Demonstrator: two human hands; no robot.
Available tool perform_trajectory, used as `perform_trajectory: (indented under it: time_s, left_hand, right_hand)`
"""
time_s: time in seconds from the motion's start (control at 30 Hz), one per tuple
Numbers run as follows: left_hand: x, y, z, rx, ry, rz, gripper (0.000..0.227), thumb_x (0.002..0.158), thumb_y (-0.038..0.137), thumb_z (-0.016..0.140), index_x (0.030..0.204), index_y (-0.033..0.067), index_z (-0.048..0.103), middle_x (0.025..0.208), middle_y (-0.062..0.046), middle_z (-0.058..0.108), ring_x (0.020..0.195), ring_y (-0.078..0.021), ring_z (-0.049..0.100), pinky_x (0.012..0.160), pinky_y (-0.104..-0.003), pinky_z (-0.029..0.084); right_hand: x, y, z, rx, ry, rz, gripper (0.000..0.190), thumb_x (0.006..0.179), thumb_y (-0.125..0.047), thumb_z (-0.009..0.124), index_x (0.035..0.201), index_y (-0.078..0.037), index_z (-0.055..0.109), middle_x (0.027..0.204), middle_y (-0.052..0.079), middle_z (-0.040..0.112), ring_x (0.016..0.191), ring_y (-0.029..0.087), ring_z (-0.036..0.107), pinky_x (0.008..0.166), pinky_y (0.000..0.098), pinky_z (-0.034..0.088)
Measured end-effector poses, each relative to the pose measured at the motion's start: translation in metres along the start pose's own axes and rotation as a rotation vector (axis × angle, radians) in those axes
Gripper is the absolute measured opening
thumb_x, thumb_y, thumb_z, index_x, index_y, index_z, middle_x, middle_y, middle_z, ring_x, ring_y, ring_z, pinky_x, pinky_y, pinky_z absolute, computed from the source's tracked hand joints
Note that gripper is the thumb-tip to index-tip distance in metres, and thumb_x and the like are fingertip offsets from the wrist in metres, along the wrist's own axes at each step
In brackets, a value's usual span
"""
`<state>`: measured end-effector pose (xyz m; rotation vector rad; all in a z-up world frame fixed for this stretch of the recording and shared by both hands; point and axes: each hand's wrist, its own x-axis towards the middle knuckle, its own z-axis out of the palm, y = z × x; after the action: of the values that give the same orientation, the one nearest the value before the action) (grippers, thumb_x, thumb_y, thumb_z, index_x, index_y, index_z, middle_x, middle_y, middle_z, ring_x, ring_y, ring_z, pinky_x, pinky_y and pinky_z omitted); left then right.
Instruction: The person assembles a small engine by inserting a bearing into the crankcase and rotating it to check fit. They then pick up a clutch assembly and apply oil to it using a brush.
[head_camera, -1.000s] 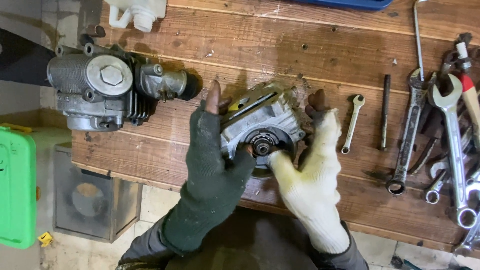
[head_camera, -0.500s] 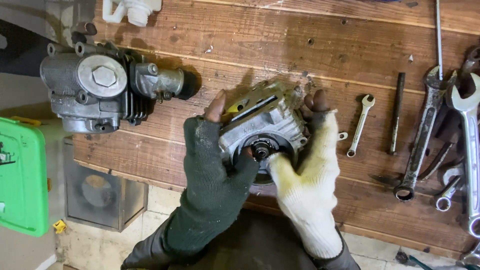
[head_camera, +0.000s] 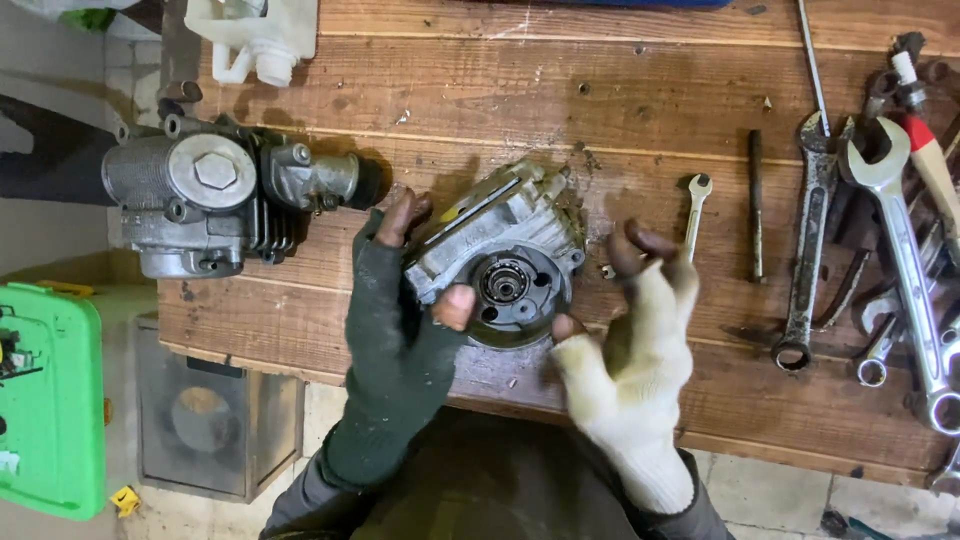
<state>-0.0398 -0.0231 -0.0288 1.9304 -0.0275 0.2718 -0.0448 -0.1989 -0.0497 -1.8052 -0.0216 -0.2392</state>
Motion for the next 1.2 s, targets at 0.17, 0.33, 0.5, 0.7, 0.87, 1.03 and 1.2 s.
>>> perform_trajectory:
  time_s: [0.17, 0.33, 0.5, 0.7, 0.87, 1.03, 1.2]
  left_hand:
    - [0.0, -0.004, -0.001, -0.09, 0.032, -0.005, 0.062, 0.108, 0.039, 0.054, 0.158, 0.0063, 0.036, 0.161, -0.018, 0.042, 0.155, -0.0346, 0.045, 0.132, -0.048, 0.044]
    - [0.001, -0.01, -0.006, 0.035, 0.031, 0.013, 0.06, 0.108, 0.042, 0.051, 0.155, 0.0067, 0.041, 0.159, -0.018, 0.045, 0.154, -0.0345, 0.046, 0.132, -0.049, 0.042]
    - [-0.002, -0.022, -0.007, 0.017, -0.003, 0.007, 0.057, 0.108, 0.04, 0.053, 0.155, 0.0085, 0.042, 0.161, -0.018, 0.043, 0.154, -0.0373, 0.046, 0.129, -0.049, 0.044]
    - [0.003, -0.021, -0.005, -0.018, -0.012, 0.039, 0.054, 0.111, 0.038, 0.051, 0.155, 0.0084, 0.042, 0.156, -0.016, 0.048, 0.152, -0.0354, 0.05, 0.13, -0.048, 0.046]
    - [0.002, -0.018, -0.006, -0.05, -0.021, 0.038, 0.053, 0.111, 0.036, 0.051, 0.155, 0.0072, 0.042, 0.157, -0.017, 0.047, 0.153, -0.0348, 0.049, 0.13, -0.047, 0.045]
    - [-0.001, -0.024, -0.005, -0.078, -0.02, 0.029, 0.053, 0.111, 0.037, 0.051, 0.155, 0.0083, 0.042, 0.158, -0.016, 0.046, 0.152, -0.035, 0.049, 0.129, -0.046, 0.046]
    - [-0.002, -0.028, -0.005, -0.012, -0.016, 0.044, 0.052, 0.11, 0.035, 0.052, 0.153, 0.0069, 0.044, 0.158, -0.016, 0.048, 0.155, -0.0356, 0.044, 0.136, -0.048, 0.037]
  right_hand:
    - [-0.005, 0.029, -0.002, -0.219, -0.044, -0.355, 0.05, 0.074, -0.021, 0.067, 0.122, -0.012, 0.071, 0.159, 0.02, 0.029, 0.15, 0.04, 0.039, 0.134, 0.0594, 0.029]
    - [0.004, 0.006, 0.003, -0.485, -0.088, -0.479, 0.035, 0.077, -0.026, 0.071, 0.111, -0.018, 0.075, 0.142, 0.021, 0.041, 0.136, 0.05, 0.032, 0.121, 0.0655, 0.033]
    - [0.004, -0.001, 0.006, -0.499, -0.095, -0.418, 0.035, 0.079, -0.023, 0.071, 0.113, -0.015, 0.075, 0.141, 0.021, 0.045, 0.143, 0.056, 0.033, 0.123, 0.0647, 0.033]
    - [0.018, -0.013, 0.007, -0.526, -0.122, -0.395, 0.02, 0.073, -0.018, 0.074, 0.092, -0.012, 0.069, 0.139, 0.023, 0.049, 0.139, 0.055, 0.044, 0.118, 0.0619, 0.027]
    - [0.026, -0.023, 0.008, -0.558, -0.153, -0.366, 0.02, 0.08, -0.016, 0.081, 0.097, -0.012, 0.071, 0.139, 0.024, 0.052, 0.136, 0.055, 0.041, 0.116, 0.0644, 0.032]
    - [0.029, -0.02, 0.008, -0.609, -0.161, -0.447, 0.02, 0.082, -0.017, 0.082, 0.096, -0.011, 0.069, 0.135, 0.02, 0.057, 0.138, 0.057, 0.04, 0.114, 0.0676, 0.035]
    - [0.025, -0.017, 0.009, -0.717, -0.111, -0.469, 0.027, 0.081, -0.027, 0.088, 0.099, -0.013, 0.074, 0.122, 0.021, 0.05, 0.134, 0.056, 0.04, 0.097, 0.0671, 0.053]
